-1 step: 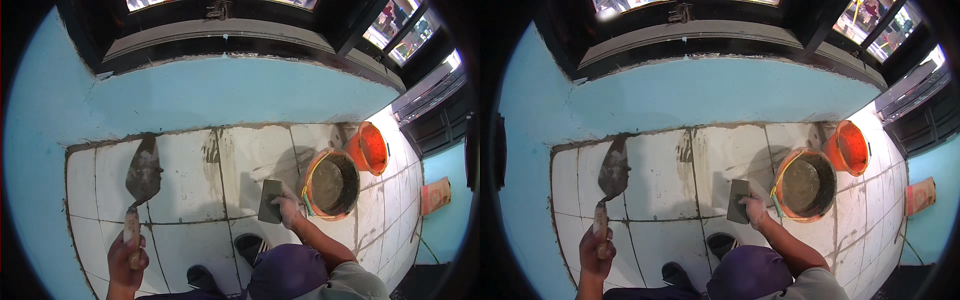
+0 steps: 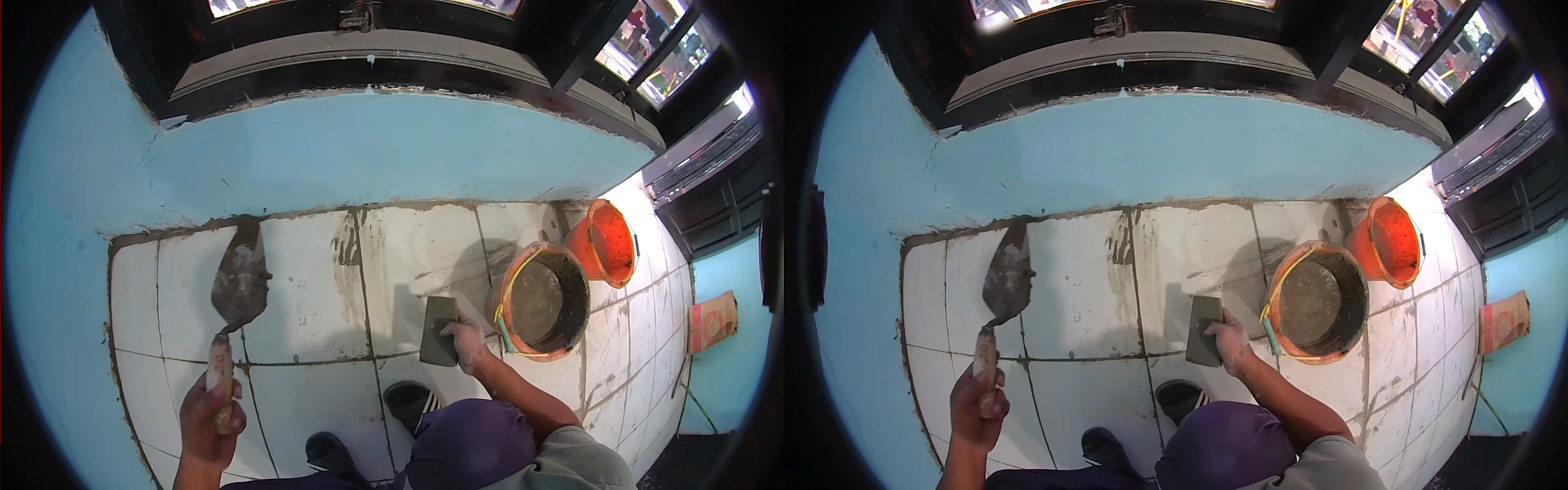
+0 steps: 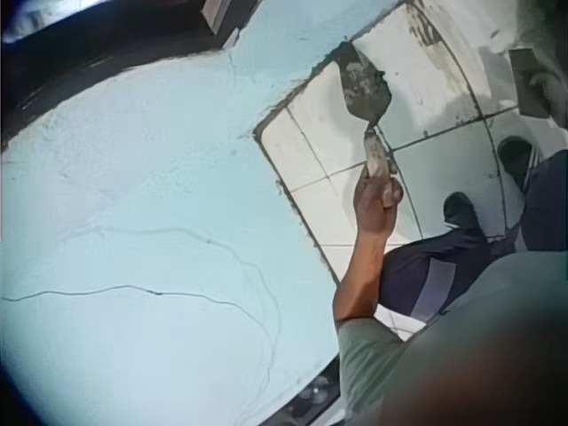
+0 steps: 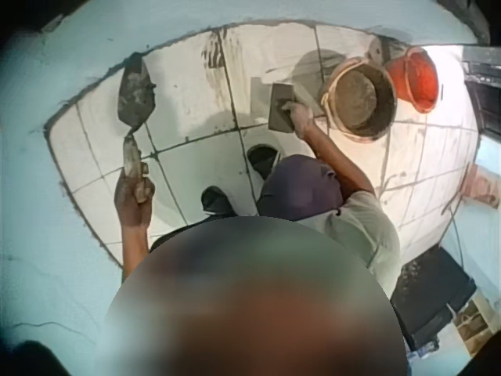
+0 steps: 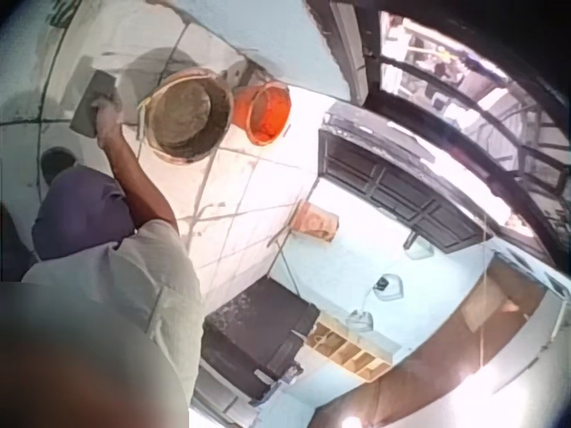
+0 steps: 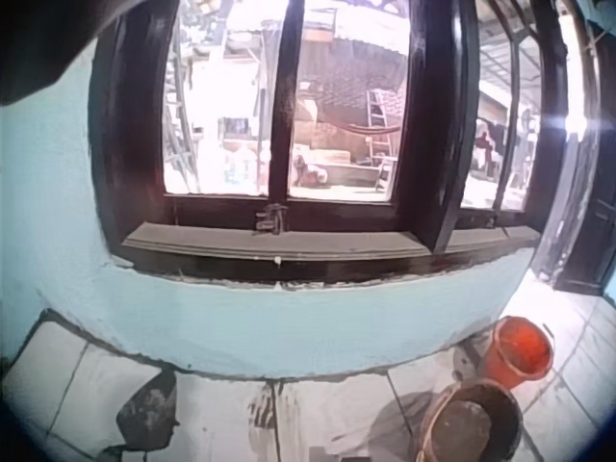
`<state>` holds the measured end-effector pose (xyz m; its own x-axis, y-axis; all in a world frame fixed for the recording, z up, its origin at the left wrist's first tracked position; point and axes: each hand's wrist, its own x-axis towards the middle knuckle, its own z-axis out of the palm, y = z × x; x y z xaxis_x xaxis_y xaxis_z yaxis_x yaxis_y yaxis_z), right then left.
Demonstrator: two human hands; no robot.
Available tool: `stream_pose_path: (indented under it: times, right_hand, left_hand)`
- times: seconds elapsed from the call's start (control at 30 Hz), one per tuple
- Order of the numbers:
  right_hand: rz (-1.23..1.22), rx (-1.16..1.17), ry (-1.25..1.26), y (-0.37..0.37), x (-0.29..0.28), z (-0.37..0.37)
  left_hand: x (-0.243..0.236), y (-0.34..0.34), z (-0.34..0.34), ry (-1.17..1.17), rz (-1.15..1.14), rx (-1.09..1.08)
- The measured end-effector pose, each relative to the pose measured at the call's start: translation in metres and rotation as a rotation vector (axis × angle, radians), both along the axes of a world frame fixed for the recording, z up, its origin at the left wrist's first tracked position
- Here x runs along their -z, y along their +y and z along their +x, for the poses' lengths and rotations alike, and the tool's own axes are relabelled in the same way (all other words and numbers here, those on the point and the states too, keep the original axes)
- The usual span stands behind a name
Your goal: Applying grout or mortar to the joints of floor tiles using a trowel and a small rectangular tool.
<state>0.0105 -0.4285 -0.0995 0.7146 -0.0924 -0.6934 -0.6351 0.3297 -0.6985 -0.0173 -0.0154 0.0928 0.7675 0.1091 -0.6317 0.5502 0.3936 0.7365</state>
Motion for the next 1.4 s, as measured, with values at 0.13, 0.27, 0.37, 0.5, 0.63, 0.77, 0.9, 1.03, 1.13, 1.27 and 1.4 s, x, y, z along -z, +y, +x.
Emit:
stream_pose_path:
  times: [0.13, 0.27, 0.37, 0.5, 0.63, 0.77, 0.9, 1.03, 1.13, 1.27, 1.4]
  right_hand:
    - [0.005, -0.066, 0.032, 0.032, 0.054, -0.004]
    - [0.09, -0.246, 0.087, 0.081, 0.05, 0.006]
    - [0.101, -0.401, 0.146, 0.098, 0.063, -0.004]
    - [0.17, -0.508, 0.192, 0.116, 0.077, -0.02]
    - [0.195, -0.511, 0.245, 0.115, 0.074, -0.016]
    - [-0.008, -0.438, 0.062, 0.097, 0.081, -0.006]
    - [-0.079, -0.429, -0.175, 0.08, 0.074, 0.028]
    - [-0.225, -0.433, -0.426, 0.088, 0.061, 0.076]
    - [-0.354, -0.494, -0.609, 0.106, 0.034, 0.105]
    - [-0.473, -0.543, -0.779, 0.124, 0.018, 0.121]
    - [-0.535, -0.65, -0.876, 0.138, -0.006, 0.112]
  left_hand:
    - [0.016, -0.002, -0.003, 0.067, 0.08, 0.11]
    - [0.03, -0.004, -0.005, 0.16, 0.159, 0.163]
    - [0.043, -0.005, -0.01, 0.204, 0.178, 0.178]
    - [0.051, -0.011, -0.014, 0.219, 0.175, 0.206]
    - [0.056, -0.012, -0.014, 0.238, 0.159, 0.197]
    - [0.062, -0.014, -0.009, 0.227, 0.232, 0.234]
    - [0.065, -0.016, -0.006, 0.223, 0.255, 0.296]
    - [0.065, -0.015, -0.007, 0.251, 0.269, 0.376]
    - [0.065, -0.014, -0.01, 0.259, 0.278, 0.391]
    - [0.064, -0.014, -0.008, 0.248, 0.273, 0.41]
    - [0.062, -0.013, -0.008, 0.243, 0.234, 0.366]
